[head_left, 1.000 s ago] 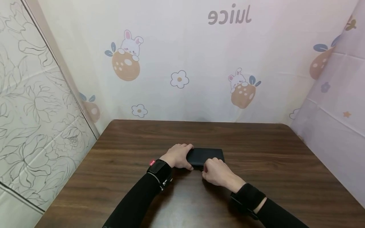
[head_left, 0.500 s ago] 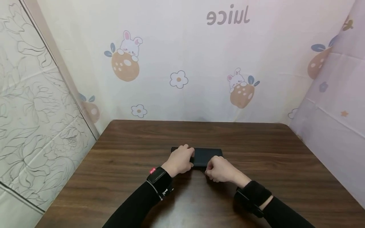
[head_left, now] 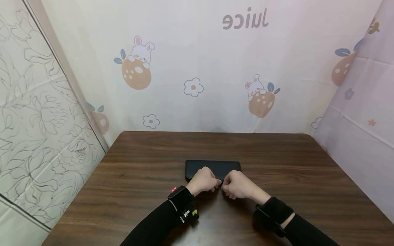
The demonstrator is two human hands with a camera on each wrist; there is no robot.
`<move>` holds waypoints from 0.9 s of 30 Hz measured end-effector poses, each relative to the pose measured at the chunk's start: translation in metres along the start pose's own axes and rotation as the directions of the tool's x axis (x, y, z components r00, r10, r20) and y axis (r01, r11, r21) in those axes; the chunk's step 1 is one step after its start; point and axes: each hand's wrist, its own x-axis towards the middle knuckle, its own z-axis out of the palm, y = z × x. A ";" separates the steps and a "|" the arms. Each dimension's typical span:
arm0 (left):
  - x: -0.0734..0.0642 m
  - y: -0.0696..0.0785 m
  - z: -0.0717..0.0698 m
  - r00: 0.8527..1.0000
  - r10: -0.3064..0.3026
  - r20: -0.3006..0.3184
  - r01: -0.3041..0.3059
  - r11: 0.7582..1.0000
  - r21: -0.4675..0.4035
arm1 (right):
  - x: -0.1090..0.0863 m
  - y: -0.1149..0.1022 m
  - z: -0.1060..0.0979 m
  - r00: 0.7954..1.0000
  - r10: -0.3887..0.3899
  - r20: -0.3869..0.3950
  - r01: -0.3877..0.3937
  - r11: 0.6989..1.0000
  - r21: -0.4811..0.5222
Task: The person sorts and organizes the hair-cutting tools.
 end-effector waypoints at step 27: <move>0.000 -0.002 0.012 0.982 -0.181 0.054 0.188 0.917 -0.351 | -0.002 -0.003 -0.018 0.998 -0.040 -0.047 0.035 0.993 -0.115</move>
